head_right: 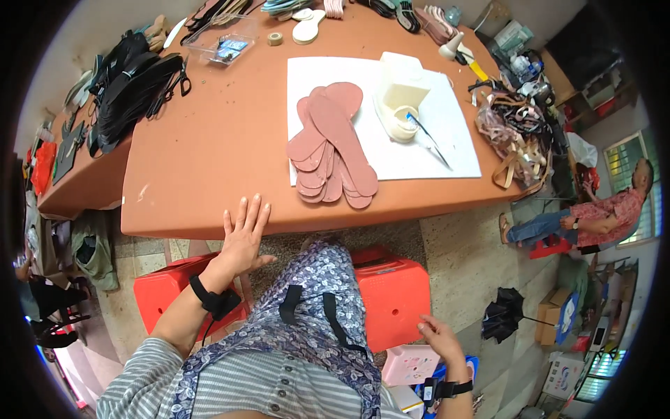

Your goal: The recorder applies adhesive to a stack of shoe insoles using a small brush and a container of glue.

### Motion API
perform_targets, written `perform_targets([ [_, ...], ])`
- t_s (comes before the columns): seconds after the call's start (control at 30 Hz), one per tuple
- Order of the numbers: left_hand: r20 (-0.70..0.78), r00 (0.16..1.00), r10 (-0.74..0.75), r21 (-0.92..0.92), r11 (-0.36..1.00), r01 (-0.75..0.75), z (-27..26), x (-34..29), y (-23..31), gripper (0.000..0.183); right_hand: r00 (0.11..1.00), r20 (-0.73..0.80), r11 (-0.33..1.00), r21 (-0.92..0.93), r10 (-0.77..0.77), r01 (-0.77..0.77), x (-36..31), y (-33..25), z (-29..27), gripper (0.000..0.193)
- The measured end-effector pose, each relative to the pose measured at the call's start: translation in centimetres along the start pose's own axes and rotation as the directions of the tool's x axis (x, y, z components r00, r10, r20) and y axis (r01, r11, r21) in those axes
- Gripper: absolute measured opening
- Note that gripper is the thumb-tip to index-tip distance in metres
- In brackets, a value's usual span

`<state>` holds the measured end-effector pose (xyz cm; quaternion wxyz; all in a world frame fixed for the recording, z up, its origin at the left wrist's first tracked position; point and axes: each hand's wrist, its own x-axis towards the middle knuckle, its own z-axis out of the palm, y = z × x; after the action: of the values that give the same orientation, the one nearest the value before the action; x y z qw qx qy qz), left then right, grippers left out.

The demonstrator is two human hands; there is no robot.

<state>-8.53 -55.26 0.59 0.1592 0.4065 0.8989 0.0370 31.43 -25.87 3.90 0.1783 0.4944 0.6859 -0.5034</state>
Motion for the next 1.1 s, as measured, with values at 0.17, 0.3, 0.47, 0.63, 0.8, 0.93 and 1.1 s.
perform_targets([
  [0.17, -0.007, 1.000, 0.027, -0.068, 0.997, -0.027, -0.5, -0.1, -0.2, 0.117, 0.986, -0.036, 0.977, -0.144, -0.165, 0.158, -1.9, -12.2, -5.4, 0.042],
  [0.3, -0.022, 1.000, 0.022, -0.086, 0.996, -0.024, -0.5, 0.0, 0.0, 0.112, 0.962, -0.014, 0.929, -0.262, -0.274, 0.261, 0.3, -18.1, -8.7, 0.042],
  [0.47, -0.075, 0.997, -0.017, -0.117, 0.993, 0.008, -0.1, 0.2, 0.4, 0.103, 0.960, 0.047, 0.882, -0.385, -0.275, 0.271, 6.6, -22.7, -11.8, 0.040],
  [0.63, -0.046, 0.979, -0.200, -0.258, 0.949, 0.182, -0.9, 0.4, 1.7, 0.090, 0.803, 0.005, 0.655, -0.577, -0.595, 0.488, 15.3, -24.7, -14.8, 0.040],
  [0.8, -0.089, 0.922, -0.378, -0.353, 0.877, 0.326, -1.4, 1.3, 3.3, 0.078, 0.653, 0.009, 0.532, -0.572, -0.757, 0.624, 22.7, -28.0, -15.7, 0.045],
  [0.93, -0.149, 0.847, -0.510, -0.469, 0.791, 0.394, -0.9, 2.1, 4.1, 0.062, 0.544, 0.134, 0.376, -0.588, -0.828, 0.717, 25.9, -28.5, -14.4, 0.047],
  [1.1, -0.275, 0.675, -0.685, -0.621, 0.662, 0.419, -0.2, 4.7, 6.6, 0.068, 0.374, 0.167, 0.179, -0.659, -0.912, 0.731, 27.9, -28.2, -14.2, 0.040],
])
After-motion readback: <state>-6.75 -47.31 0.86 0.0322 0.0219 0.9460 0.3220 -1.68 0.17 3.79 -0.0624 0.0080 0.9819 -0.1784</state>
